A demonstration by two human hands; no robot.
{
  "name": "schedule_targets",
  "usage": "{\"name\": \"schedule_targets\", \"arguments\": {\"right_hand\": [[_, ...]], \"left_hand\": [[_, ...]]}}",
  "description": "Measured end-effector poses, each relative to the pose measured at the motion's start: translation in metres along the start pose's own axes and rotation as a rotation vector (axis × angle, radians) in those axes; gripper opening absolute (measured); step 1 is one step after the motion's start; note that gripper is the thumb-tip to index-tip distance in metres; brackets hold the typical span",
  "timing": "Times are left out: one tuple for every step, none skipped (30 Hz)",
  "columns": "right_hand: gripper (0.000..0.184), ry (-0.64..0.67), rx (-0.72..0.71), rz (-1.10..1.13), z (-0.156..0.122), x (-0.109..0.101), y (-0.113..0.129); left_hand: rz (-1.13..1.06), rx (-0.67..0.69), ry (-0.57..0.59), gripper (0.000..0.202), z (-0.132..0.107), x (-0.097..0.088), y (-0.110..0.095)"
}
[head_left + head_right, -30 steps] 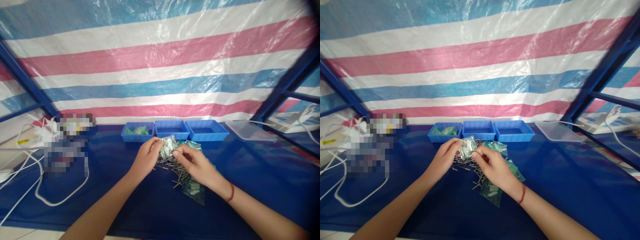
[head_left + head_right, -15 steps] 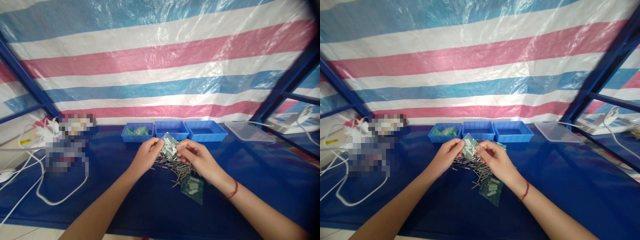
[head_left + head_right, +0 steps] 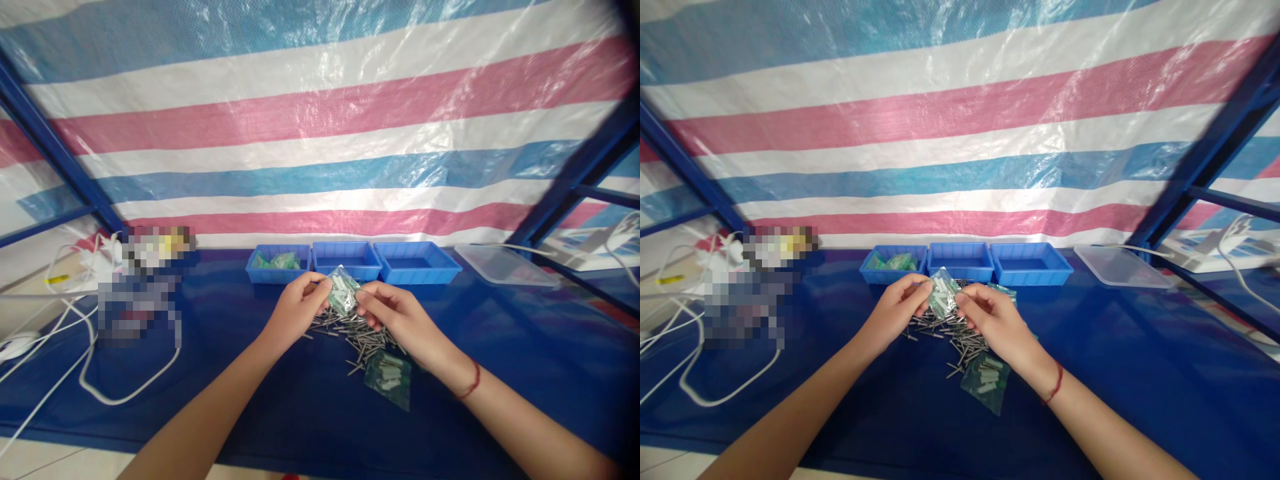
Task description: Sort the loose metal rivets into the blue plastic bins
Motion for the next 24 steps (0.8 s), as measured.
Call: {"name": "schedule_targets", "arguments": {"right_hand": [[0.031,0.002,0.004,0.006,0.0,0.001,0.0],[0.031,0.003,0.008,0.01,0.0,0.001,0.0],[0.032,0.005,0.012,0.012,0.0,0.002,0.0],[0.033,0.006,0.019,0.016,0.0,0.002,0.0],[0.033,0.006,0.026,0.021,0.001,0.002,-0.001],[0.033,0.001,0.033,0.029,0.001,0.002,-0.001],[0.033,-0.008,0.04,0.035,0.001,0.001,-0.002],[0.033,-0.021,0.045,0.04,0.001,0.0,-0.003],[0.033,-0.039,0.046,0.046,0.001,-0.001,-0.004],[0.033,-0.057,0.046,0.051,0.001,-0.002,-0.004],[0.033,-0.077,0.044,0.06,0.001,-0.004,-0.004],[0.034,-0.097,0.041,0.075,0.001,-0.005,-0.004],[0.035,-0.116,0.035,0.097,0.001,-0.006,-0.004],[0.035,-0.135,0.029,0.124,0.001,-0.006,-0.003],[0.035,-0.155,0.023,0.152,0.001,-0.007,-0.003],[0.034,-0.173,0.017,0.179,0.001,-0.008,-0.002],[0.034,-0.187,0.01,0.2,0.001,-0.008,-0.001],[0.033,-0.195,0.004,0.211,0.001,-0.008,0.0],[0.032,-0.199,-0.003,0.214,0.001,-0.008,0.0],[0.032,-0.198,-0.009,0.209,0.001,-0.008,0.0],[0.031,-0.196,-0.015,0.2,0.002,-0.008,0.0],[0.031,-0.198,-0.022,0.187,0.002,-0.008,-0.001],[0.03,-0.202,-0.03,0.173,0.003,-0.009,-0.002],[0.03,-0.21,-0.041,0.159,0.003,-0.009,-0.003]], "left_hand": [[-0.014,-0.005,-0.009,0.027,0.0,0.0,-0.001],[-0.026,-0.011,-0.013,0.027,-0.001,0.0,-0.002],[-0.039,-0.016,-0.013,0.027,-0.001,0.0,-0.003],[-0.048,-0.02,-0.009,0.027,-0.002,0.0,-0.003],[-0.053,-0.024,-0.003,0.028,-0.002,0.0,-0.004],[-0.052,-0.028,0.004,0.028,-0.002,0.0,-0.005],[-0.047,-0.033,0.007,0.029,-0.003,0.0,-0.006],[-0.041,-0.039,0.009,0.029,-0.003,-0.001,-0.006],[-0.035,-0.045,0.009,0.029,-0.002,-0.001,-0.006],[-0.031,-0.05,0.01,0.03,-0.002,-0.001,-0.006],[-0.033,-0.053,0.01,0.03,-0.002,-0.002,-0.006],[-0.041,-0.056,0.01,0.031,-0.002,-0.002,-0.005],[-0.054,-0.06,0.011,0.032,-0.001,-0.002,-0.005],[-0.067,-0.064,0.011,0.033,-0.001,-0.002,-0.004],[-0.079,-0.066,0.009,0.034,0.0,-0.002,-0.003],[-0.085,-0.067,0.006,0.035,0.0,-0.002,-0.003],[-0.081,-0.063,0.002,0.037,0.0,-0.002,-0.003],[-0.068,-0.055,0.0,0.038,0.001,-0.001,-0.003],[-0.051,-0.044,-0.001,0.039,0.001,-0.001,-0.003],[-0.029,-0.031,-0.002,0.038,0.002,-0.001,-0.002],[-0.005,-0.019,0.0,0.036,0.002,0.0,-0.002],[0.014,-0.006,0.006,0.033,0.002,0.001,-0.002],[0.022,0.004,0.011,0.029,0.002,0.002,-0.001],[0.02,0.011,0.018,0.027,0.003,0.003,0.001]]}}
Point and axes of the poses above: each hand's wrist, its own z-axis towards the middle knuckle, its own x-axis out of the palm, y = z × x, the point moved 6 cm from there along z, towards the middle knuckle, and after that the axes turned 12 degrees about -x, right-handed, at the moved point
